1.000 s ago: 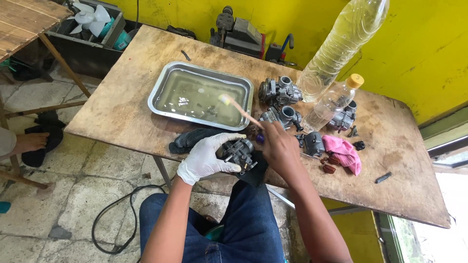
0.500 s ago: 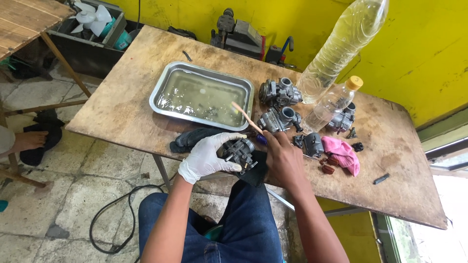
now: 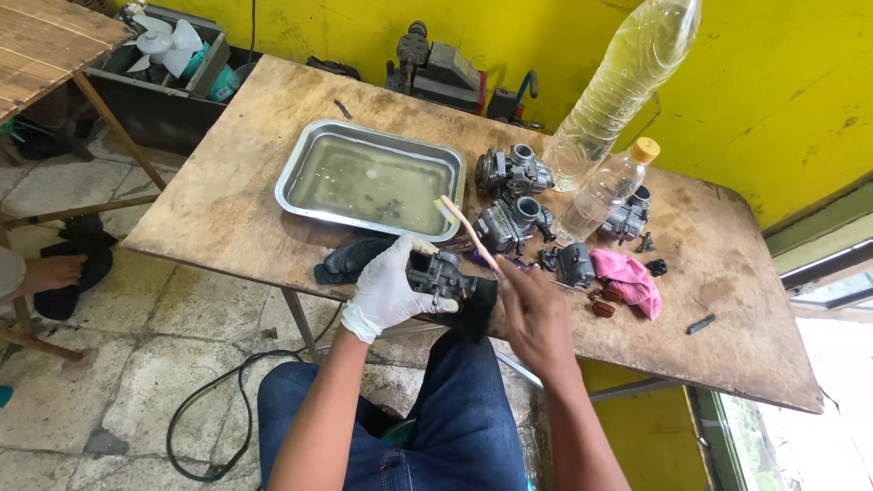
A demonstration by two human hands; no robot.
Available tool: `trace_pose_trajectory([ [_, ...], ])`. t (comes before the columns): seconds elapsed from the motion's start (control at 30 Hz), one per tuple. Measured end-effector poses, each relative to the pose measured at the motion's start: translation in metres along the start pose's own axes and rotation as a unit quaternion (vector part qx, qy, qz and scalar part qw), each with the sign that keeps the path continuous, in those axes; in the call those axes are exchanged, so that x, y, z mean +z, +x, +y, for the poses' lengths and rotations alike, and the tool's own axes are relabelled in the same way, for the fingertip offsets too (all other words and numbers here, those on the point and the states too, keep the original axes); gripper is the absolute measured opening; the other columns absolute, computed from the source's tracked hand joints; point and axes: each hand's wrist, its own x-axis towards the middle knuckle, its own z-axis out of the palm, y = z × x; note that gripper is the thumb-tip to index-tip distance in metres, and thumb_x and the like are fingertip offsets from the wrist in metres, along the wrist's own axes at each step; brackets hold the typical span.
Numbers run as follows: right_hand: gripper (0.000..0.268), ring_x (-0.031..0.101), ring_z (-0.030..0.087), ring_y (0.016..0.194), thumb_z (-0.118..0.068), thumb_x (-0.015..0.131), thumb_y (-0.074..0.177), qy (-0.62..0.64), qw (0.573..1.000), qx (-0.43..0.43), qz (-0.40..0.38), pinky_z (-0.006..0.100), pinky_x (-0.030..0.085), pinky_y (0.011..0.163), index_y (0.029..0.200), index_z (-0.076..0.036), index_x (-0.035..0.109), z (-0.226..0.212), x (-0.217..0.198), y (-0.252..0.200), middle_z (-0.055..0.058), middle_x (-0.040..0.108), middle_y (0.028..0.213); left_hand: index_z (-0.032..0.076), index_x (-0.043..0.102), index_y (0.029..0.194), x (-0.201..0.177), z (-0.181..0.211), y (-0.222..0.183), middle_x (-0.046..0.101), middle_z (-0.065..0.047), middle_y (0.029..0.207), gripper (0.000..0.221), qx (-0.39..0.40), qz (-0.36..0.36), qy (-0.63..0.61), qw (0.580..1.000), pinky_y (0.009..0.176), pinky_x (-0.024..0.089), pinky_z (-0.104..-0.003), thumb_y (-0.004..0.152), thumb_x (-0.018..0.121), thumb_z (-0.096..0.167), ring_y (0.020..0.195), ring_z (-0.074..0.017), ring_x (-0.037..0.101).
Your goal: The person cleans a carburetor using a toothbrush and a thin metal tool. They scrub various parts of the carburetor, dip the toothbrush into a tray of liquid, and use the metal tool to clean small openings.
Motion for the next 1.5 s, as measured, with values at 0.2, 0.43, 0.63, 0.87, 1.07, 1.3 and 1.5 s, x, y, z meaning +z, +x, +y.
trace_pose_trajectory([
  [0.2, 0.044, 0.037, 0.011, 0.061, -0.009, 0.059, 0.101, 0.029, 0.999, -0.016, -0.035, 0.027, 0.030, 0.049, 0.145, -0.008, 0.060, -0.016, -0.006, -0.051, 0.000, 0.043, 0.076, 0.017, 0.054, 0.112, 0.019, -0.005, -0.004, 0.067, 0.002, 0.106, 0.078, 0.067, 0.078, 0.120, 0.988, 0.073, 0.052, -0.042, 0.058, 0.087, 0.063, 0.093, -0.0240, 0.069],
  [0.43, 0.045, 0.034, 0.012, 0.061, -0.004, 0.061, 0.098, 0.016, 0.999, -0.014, -0.023, 0.029, 0.030, 0.052, 0.142, -0.016, 0.065, -0.019, -0.004, -0.071, -0.002, 0.037, 0.074, 0.016, 0.054, 0.129, 0.016, 0.009, -0.010, 0.065, 0.000, 0.117, 0.081, 0.149, 0.093, 0.077, 0.981, 0.081, 0.056, -0.036, 0.067, 0.085, 0.058, 0.105, -0.0166, 0.067],
  [0.63, 0.045, 0.037, 0.013, 0.061, -0.002, 0.062, 0.098, 0.017, 0.997, -0.072, -0.033, 0.030, 0.031, 0.052, 0.142, -0.015, 0.065, -0.013, 0.005, -0.063, 0.000, 0.044, 0.080, 0.019, 0.060, 0.102, 0.014, 0.001, -0.006, 0.067, 0.001, 0.106, 0.054, 0.167, 0.067, 0.062, 0.982, 0.080, 0.052, -0.038, 0.070, 0.085, 0.053, 0.098, -0.0217, 0.068],
  [0.87, 0.043, 0.061, 0.031, 0.053, 0.004, 0.065, 0.088, 0.027, 0.993, -0.113, 0.031, 0.035, 0.048, 0.052, 0.123, -0.016, 0.079, -0.023, 0.008, -0.045, 0.011, 0.060, 0.065, 0.022, 0.068, 0.110, 0.026, 0.000, -0.002, 0.069, 0.001, 0.111, 0.067, 0.149, 0.122, 0.104, 0.976, 0.092, 0.056, -0.038, 0.055, 0.094, 0.050, 0.108, -0.0231, 0.069],
  [1.07, 0.041, 0.062, 0.025, 0.053, 0.002, 0.067, 0.086, 0.017, 0.992, -0.124, 0.031, 0.030, 0.049, 0.054, 0.120, -0.017, 0.080, -0.029, -0.003, -0.054, 0.006, 0.060, 0.065, 0.030, 0.071, 0.105, 0.026, -0.004, -0.003, 0.070, 0.008, 0.109, 0.061, 0.152, 0.125, 0.073, 0.978, 0.097, 0.052, -0.030, 0.053, 0.095, 0.051, 0.111, -0.0144, 0.068],
  [1.3, 0.042, 0.065, 0.030, 0.061, 0.004, 0.063, 0.092, 0.159, 0.985, -0.060, 0.021, 0.040, 0.051, 0.059, 0.128, -0.013, 0.076, -0.007, 0.010, -0.028, 0.018, 0.067, 0.077, 0.031, 0.069, 0.115, 0.023, -0.003, -0.007, 0.067, 0.007, 0.116, 0.064, 0.171, 0.110, 0.106, 0.973, 0.094, 0.054, -0.033, 0.056, 0.094, 0.043, 0.111, -0.0189, 0.068],
  [1.5, 0.038, 0.051, 0.012, 0.056, 0.004, 0.050, 0.098, 0.393, 0.917, 0.068, 0.009, 0.026, 0.043, 0.052, 0.134, 0.006, 0.064, -0.003, -0.004, -0.037, 0.016, 0.064, 0.084, 0.028, 0.068, 0.119, 0.015, 0.008, -0.013, 0.067, 0.002, 0.119, 0.074, 0.173, 0.084, 0.083, 0.978, 0.098, 0.053, -0.037, 0.053, 0.096, 0.046, 0.115, -0.0237, 0.067],
])
